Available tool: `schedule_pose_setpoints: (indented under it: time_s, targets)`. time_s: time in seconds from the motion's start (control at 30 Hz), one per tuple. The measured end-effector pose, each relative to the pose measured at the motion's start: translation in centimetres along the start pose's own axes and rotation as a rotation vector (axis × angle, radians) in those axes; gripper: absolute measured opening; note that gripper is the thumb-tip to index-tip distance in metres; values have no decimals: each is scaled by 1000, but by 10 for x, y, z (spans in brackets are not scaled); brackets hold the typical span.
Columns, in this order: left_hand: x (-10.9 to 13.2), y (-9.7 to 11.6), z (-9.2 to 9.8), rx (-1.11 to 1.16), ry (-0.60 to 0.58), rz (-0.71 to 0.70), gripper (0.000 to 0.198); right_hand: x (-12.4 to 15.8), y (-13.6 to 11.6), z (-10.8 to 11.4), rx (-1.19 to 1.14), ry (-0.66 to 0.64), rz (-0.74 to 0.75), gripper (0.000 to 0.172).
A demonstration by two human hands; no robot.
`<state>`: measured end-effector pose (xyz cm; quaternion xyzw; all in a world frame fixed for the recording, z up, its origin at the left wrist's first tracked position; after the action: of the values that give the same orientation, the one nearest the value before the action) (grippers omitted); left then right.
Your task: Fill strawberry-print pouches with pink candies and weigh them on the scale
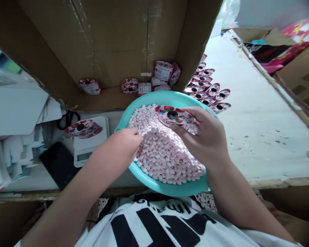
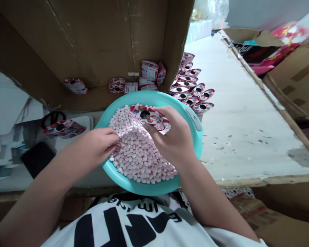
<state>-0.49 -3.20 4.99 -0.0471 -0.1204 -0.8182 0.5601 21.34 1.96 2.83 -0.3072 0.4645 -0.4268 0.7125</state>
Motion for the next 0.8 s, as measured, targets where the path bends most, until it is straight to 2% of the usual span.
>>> schedule_pose_setpoints:
  time_s: [0.1,0.4,0.5,0.63,0.8]
  targets:
    - [-1,2,2,10,-5,-19,15,0,0,1,-6,20,6,27]
    - [-6,3,-6,-68,138,-94,12,1,4,1,-36,50,-31,27]
    - [-6,-2,-5,-35,196,-121,14,0,1,0,-7,42,-3,24]
    - [-1,-8,-2,50,308,-162,18,-1,1,0,29,52,-16,28]
    - [2,-16,-4,150,349,-163,22,0,6,0,-8,27,-58,29]
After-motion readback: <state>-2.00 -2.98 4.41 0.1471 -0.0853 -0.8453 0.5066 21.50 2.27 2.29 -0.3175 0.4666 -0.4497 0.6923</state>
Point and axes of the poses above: each hand's wrist, its own x-axis away from the middle knuckle, its own z-axis out of the back of the hand, y = z × x, the point moved 1 cm from there along -x, towards the middle knuckle, and after that the axes turned 9 degrees about -x, right-handed, at the moved point
